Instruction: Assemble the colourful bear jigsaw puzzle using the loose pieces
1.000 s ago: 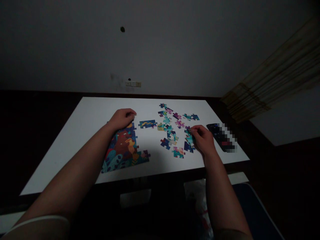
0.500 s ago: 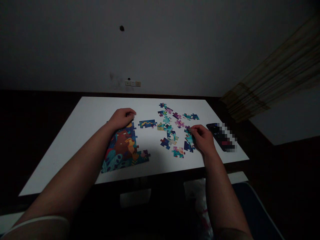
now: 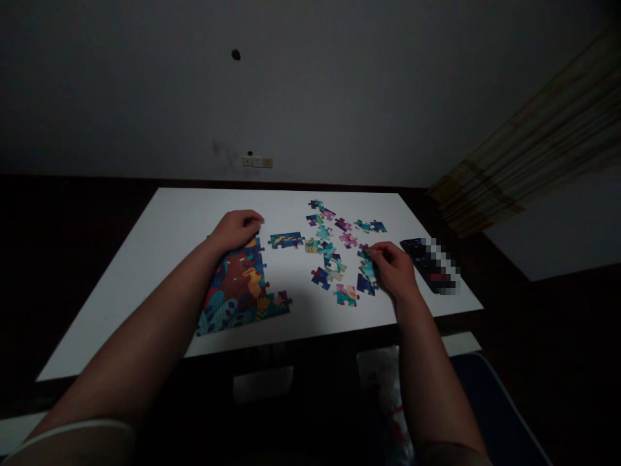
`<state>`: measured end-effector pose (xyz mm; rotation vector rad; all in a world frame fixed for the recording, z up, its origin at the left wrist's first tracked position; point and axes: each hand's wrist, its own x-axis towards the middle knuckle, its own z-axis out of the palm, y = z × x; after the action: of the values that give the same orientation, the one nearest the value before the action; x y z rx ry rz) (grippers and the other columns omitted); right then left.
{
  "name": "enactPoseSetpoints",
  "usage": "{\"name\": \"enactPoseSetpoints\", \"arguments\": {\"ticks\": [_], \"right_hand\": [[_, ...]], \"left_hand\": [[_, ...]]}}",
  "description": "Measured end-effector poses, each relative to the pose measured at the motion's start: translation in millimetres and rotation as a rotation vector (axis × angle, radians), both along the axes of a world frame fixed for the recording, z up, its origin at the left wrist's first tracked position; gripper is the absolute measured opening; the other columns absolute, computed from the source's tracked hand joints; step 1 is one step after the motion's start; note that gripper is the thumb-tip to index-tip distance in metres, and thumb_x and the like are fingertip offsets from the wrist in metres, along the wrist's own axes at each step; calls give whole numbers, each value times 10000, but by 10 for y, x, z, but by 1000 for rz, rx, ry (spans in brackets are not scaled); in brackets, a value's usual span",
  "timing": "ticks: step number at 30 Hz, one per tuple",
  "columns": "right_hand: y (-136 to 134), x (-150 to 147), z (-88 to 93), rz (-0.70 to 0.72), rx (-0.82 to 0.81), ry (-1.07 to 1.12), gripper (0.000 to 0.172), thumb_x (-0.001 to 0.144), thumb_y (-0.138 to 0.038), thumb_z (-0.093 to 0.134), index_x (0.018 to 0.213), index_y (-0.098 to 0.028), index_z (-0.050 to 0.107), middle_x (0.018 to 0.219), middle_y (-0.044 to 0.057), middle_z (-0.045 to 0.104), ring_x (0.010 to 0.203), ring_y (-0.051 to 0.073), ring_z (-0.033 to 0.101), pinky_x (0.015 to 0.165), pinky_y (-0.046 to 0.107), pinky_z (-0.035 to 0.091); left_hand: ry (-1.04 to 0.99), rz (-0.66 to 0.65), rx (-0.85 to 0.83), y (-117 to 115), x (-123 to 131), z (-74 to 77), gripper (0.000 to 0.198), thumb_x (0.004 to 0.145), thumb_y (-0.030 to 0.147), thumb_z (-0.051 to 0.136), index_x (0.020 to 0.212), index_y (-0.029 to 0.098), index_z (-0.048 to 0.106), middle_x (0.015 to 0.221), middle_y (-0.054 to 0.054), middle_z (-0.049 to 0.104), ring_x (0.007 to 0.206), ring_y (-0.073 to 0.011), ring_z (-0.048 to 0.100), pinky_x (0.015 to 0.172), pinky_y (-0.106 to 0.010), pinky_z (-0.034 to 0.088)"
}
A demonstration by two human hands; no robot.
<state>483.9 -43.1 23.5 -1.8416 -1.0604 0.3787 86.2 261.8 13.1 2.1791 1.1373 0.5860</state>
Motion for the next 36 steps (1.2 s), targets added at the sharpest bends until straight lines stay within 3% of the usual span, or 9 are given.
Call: {"name": "enactPoseSetpoints", "arguments": {"ticks": [4, 11, 26, 36], "right_hand": [[-11, -13, 21, 3, -4, 4, 285, 1010, -679, 859, 960, -399, 852, 1015, 95, 917, 973, 430, 834, 956, 630, 690], [-10, 21, -29, 11, 10, -12, 313, 1040, -638, 841, 1020, -326, 867, 1002, 96, 902, 957, 392, 818, 938, 574, 656], [-8, 53, -79, 30, 48, -20, 258, 1036, -636, 876, 977, -385, 866, 952, 86, 880, 889, 393, 800, 844, 565, 645], [-3, 51, -79, 27, 39, -30, 252, 1043, -612, 856, 984, -368, 869, 966, 86, 880, 908, 388, 811, 868, 562, 658]], "left_hand": [[2, -6, 4, -1, -4, 7, 414, 976, 487, 797, 1246, 255, 1009, 1120, -119, 963, 1020, -335, 843, 1054, -477, 688], [13, -5, 6, -9, -4, 10, 423, 999, 480, 775, 1263, 244, 1007, 1109, -119, 958, 1015, -331, 842, 1044, -473, 684], [2, -6, -15, -7, -11, 11, 430, 976, 495, 809, 1263, 239, 1002, 1106, -108, 962, 1011, -319, 839, 995, -438, 669], [0, -11, -6, 14, -16, -8, 410, 992, 495, 804, 1256, 253, 1004, 1144, -119, 970, 1040, -325, 841, 1028, -458, 683]]}}
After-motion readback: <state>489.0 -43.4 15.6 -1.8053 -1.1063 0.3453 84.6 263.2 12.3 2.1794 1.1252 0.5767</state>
